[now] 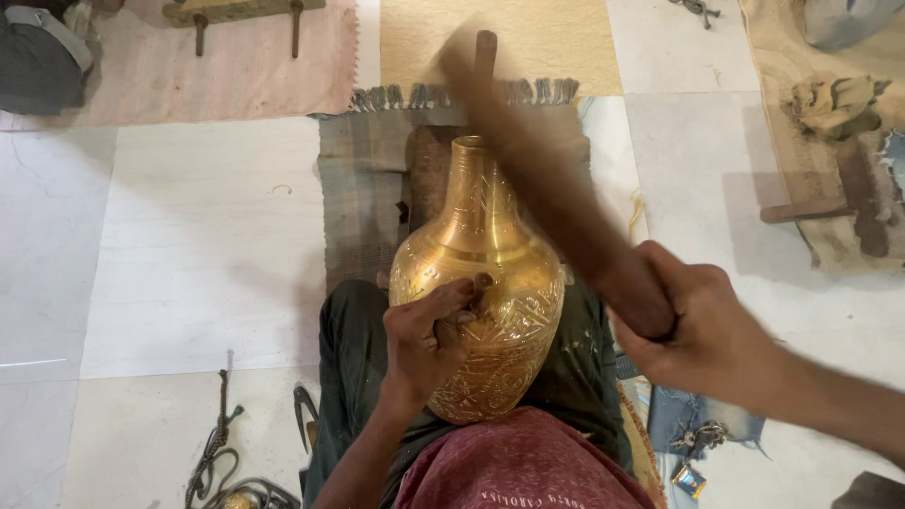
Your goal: The person uses a metal chisel and a wooden mallet to engrave a decorative pattern onto the surface of a brass vase. The vase is held steady on the lap while the person repeatedly strikes the chisel to create fine lines and textures.
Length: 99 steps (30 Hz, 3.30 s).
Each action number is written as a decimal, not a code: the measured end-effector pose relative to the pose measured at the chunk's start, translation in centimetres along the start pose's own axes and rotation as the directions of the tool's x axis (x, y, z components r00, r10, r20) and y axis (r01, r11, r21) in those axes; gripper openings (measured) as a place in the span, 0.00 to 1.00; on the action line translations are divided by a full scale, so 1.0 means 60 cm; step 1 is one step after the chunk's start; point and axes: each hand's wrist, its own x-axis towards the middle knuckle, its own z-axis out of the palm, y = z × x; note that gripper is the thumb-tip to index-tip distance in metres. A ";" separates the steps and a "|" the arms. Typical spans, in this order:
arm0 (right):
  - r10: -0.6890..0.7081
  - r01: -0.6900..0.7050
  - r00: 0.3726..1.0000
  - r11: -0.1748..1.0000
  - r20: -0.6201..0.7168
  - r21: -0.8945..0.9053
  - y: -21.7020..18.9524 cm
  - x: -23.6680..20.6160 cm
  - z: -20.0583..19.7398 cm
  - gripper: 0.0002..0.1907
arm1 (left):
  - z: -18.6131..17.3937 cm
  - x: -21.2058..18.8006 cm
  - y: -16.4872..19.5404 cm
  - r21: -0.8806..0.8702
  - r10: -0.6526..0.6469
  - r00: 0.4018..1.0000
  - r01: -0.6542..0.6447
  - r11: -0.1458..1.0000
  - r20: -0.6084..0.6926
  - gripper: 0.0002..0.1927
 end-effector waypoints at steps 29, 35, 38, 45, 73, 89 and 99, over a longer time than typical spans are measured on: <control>-0.070 0.124 0.985 0.926 0.159 -0.356 0.021 0.013 0.000 0.20 | 0.012 -0.011 -0.024 0.056 -0.054 0.998 0.052 0.997 0.039 0.19; -0.103 0.153 0.971 0.961 0.218 -0.231 0.003 0.020 0.007 0.21 | 0.008 -0.006 -0.013 0.027 0.018 1.000 -0.019 0.999 0.020 0.19; -0.151 0.167 0.972 0.983 0.179 -0.081 0.015 0.023 0.009 0.21 | 0.004 -0.001 -0.006 0.078 -0.008 1.000 0.005 0.997 0.029 0.19; -0.051 0.105 0.983 0.942 0.175 -0.319 0.028 0.019 0.007 0.30 | 0.019 0.002 -0.001 -0.019 -0.022 0.996 0.020 1.000 -0.089 0.13; -0.175 0.260 0.947 0.909 0.268 -0.325 0.004 0.031 -0.006 0.27 | 0.021 -0.015 -0.013 0.058 -0.091 0.995 0.093 0.994 -0.038 0.19; -0.210 0.273 0.944 0.930 0.255 -0.244 -0.024 0.022 -0.033 0.19 | 0.023 -0.012 0.008 0.057 -0.065 0.995 0.069 0.996 -0.073 0.18; -0.146 0.145 0.963 0.989 0.224 0.023 -0.005 0.021 -0.007 0.28 | 0.025 -0.024 0.000 0.107 -0.009 0.998 0.016 0.994 -0.069 0.17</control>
